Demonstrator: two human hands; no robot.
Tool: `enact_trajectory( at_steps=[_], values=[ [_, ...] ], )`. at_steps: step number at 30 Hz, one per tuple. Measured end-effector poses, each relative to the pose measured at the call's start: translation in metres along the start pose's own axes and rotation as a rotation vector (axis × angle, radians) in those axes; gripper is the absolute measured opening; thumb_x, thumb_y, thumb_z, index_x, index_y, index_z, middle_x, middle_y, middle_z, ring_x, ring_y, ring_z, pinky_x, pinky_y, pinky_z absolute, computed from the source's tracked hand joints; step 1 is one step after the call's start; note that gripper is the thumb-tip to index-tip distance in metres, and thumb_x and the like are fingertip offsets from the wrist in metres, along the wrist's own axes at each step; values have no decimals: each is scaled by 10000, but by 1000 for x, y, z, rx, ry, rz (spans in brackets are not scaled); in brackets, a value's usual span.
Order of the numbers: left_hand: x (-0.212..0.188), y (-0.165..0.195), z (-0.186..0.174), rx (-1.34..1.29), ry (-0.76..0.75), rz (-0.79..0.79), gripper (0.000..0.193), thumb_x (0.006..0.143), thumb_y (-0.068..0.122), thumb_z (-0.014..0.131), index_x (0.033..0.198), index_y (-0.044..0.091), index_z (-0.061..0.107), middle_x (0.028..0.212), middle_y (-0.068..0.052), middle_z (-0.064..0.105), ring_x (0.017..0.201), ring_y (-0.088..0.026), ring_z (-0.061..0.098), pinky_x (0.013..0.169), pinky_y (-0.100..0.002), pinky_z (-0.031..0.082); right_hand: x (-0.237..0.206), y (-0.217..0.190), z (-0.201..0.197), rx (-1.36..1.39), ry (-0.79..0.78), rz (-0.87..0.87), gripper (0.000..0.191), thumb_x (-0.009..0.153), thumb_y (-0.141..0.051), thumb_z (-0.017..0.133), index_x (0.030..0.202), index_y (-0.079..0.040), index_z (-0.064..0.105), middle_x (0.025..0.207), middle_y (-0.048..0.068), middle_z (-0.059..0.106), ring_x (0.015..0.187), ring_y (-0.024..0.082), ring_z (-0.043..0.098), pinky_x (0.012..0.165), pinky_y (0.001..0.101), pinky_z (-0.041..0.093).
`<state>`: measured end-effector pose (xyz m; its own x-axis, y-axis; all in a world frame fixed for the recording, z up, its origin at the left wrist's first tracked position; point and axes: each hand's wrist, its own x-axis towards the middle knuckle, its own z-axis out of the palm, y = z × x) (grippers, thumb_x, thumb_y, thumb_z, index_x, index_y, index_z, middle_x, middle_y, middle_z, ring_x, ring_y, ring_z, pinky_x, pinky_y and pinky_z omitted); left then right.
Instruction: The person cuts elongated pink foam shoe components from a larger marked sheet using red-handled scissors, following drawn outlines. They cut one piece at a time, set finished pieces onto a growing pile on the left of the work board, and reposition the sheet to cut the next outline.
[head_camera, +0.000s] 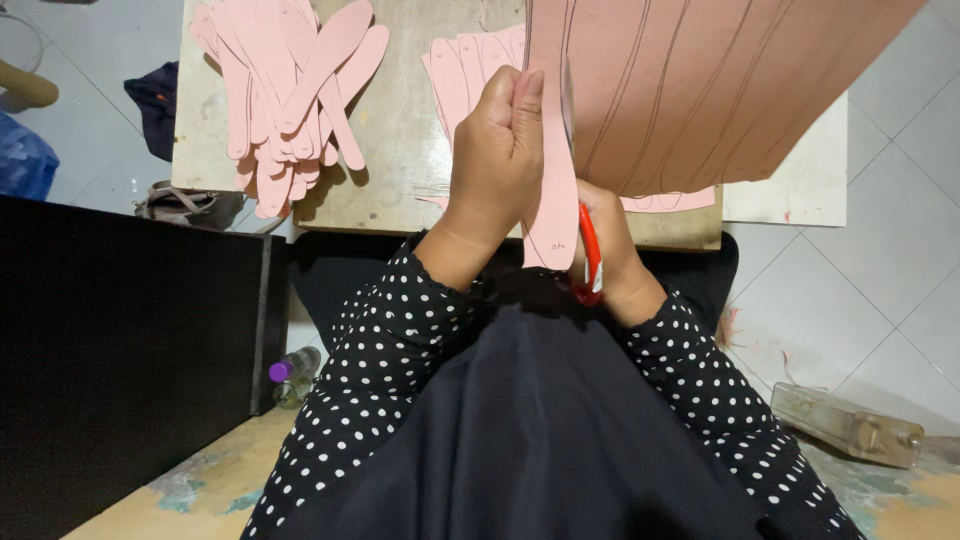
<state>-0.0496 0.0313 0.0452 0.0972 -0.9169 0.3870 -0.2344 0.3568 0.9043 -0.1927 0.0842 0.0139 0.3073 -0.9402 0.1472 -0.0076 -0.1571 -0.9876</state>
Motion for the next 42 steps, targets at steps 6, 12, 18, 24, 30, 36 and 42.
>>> enact_trajectory(
  at_steps=[6,12,18,24,30,36,42],
  values=[
    [1,-2,6,-62,25,-18,334,1115,297,481,913,36,529,672,-95,559,580,-166,510,559,-334,459,-1,12,2,34,70,47,150,981,-145,626,891,-26,640,823,11,667,729,78,602,656,235,506],
    [5,-4,0,-64,-23,-30,371,1130,331,464,913,38,535,697,-107,574,630,-209,530,594,-355,484,-1,11,-1,-123,72,14,126,966,-132,644,933,-13,667,847,9,683,759,72,620,686,236,516],
    [32,-5,-11,133,27,87,386,1123,374,456,935,52,554,718,-115,604,625,-255,578,615,-358,475,-3,9,2,-173,66,79,170,954,-147,645,1009,9,685,894,14,711,817,57,625,725,233,530],
    [21,3,-9,-91,-15,55,390,1123,381,437,942,55,552,705,-78,589,623,-155,565,596,-329,482,-2,8,0,-146,22,-5,265,979,-186,617,1125,33,654,959,15,714,860,74,633,771,238,533],
    [18,6,-11,-45,-12,17,387,1134,356,451,917,43,520,680,-70,498,627,-138,447,589,-320,443,2,4,-3,-117,-17,57,278,988,-201,606,1102,46,660,909,13,685,799,76,602,705,242,511],
    [21,4,-12,-104,14,35,384,1143,333,458,904,35,496,702,-64,493,648,-132,438,598,-313,442,2,6,-4,27,-26,111,287,1011,-226,569,1070,39,662,871,-13,655,759,50,584,654,222,485],
    [23,2,-14,-97,7,12,384,1139,329,450,889,40,494,690,-50,489,628,-110,441,581,-302,429,4,13,-2,45,33,181,258,1014,-182,567,1044,50,676,832,-11,671,703,52,592,609,218,482]
  ],
)
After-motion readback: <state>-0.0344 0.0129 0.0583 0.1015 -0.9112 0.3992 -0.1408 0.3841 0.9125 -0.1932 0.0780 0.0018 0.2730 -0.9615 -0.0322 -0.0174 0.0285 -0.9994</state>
